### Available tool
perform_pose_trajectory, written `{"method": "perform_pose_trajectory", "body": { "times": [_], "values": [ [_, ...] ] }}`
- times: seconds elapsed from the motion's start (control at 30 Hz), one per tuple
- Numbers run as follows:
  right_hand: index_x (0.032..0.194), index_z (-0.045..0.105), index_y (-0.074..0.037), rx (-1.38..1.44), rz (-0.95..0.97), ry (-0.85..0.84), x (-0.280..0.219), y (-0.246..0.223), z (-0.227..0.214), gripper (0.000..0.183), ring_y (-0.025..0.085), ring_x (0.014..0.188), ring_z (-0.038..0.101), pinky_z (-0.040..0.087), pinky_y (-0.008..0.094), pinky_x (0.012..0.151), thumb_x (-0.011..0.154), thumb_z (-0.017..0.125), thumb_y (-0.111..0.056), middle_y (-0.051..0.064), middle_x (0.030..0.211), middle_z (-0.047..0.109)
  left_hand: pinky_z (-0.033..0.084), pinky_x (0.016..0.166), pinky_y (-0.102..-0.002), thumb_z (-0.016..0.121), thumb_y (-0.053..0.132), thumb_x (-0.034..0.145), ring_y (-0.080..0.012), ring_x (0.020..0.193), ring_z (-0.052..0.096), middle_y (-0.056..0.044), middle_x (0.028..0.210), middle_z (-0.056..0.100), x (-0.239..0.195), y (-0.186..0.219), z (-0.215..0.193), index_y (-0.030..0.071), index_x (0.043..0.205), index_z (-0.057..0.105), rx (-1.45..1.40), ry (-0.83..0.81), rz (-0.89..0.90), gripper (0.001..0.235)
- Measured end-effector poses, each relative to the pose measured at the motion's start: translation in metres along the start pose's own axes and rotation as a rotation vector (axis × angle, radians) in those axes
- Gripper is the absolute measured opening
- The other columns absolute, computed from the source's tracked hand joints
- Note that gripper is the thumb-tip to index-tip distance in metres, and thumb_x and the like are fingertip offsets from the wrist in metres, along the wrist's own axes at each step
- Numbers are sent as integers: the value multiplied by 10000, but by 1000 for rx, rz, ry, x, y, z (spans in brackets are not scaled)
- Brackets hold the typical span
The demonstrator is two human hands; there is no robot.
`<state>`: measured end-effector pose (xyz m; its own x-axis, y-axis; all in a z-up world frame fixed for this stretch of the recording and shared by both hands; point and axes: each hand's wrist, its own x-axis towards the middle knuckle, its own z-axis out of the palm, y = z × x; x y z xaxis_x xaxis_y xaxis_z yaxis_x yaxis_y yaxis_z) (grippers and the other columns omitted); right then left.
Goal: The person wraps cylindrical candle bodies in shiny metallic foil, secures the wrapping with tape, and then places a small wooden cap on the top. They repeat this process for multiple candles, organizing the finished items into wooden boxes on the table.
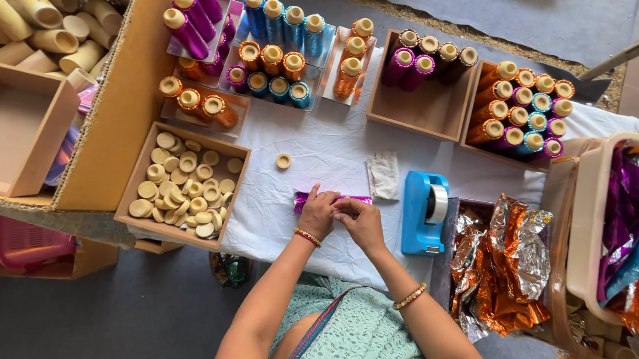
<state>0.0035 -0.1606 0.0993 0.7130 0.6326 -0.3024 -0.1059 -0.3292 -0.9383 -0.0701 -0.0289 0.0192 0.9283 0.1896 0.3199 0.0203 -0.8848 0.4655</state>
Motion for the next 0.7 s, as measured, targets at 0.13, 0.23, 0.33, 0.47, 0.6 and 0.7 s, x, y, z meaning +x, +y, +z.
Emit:
{"method": "perform_pose_trajectory", "body": {
  "times": [0.13,0.23,0.33,0.47,0.6,0.7],
  "values": [
    [1031,753,-66,-252,-230,123,-14,-35,9,217,121,828,769,615,273,766,817,766,-38,45,906,789,324,1193,-545,666,95,801,-222,1139,651,-54,1181,706,1,1,-3,126,1078,714,-2,-20,-17,283],
    [951,754,-103,-536,-394,208,-17,-44,12,151,221,731,704,558,351,707,807,774,-61,66,819,770,323,1196,-540,652,78,820,-219,1136,648,-52,1172,704,1,1,-3,129,1112,722,-14,-14,-19,305],
    [927,729,-108,-570,-500,244,-18,-42,14,114,260,733,683,537,398,700,821,760,-79,64,786,722,321,1185,-541,645,78,840,-222,1122,645,-55,1158,700,0,1,-3,139,1149,728,-19,15,1,325],
    [910,727,-121,-685,-518,274,-19,-49,17,86,262,751,667,535,401,705,838,754,-83,59,778,697,322,1190,-539,640,91,852,-217,1123,652,-50,1151,702,0,-1,3,128,1103,716,-6,12,2,264],
    [860,719,-128,-787,-603,339,-16,-52,18,87,249,753,641,525,397,681,797,763,-88,27,765,696,326,1202,-536,644,102,860,-211,1122,657,-45,1142,705,-1,-3,7,91,1050,703,-5,1,-21,199],
    [863,737,-137,-742,-545,339,-13,-48,15,107,230,758,639,527,377,675,770,779,-103,26,757,688,329,1199,-534,642,98,849,-212,1113,657,-47,1139,703,-1,-1,2,79,1051,703,-9,-3,-17,211]
  ]
}}
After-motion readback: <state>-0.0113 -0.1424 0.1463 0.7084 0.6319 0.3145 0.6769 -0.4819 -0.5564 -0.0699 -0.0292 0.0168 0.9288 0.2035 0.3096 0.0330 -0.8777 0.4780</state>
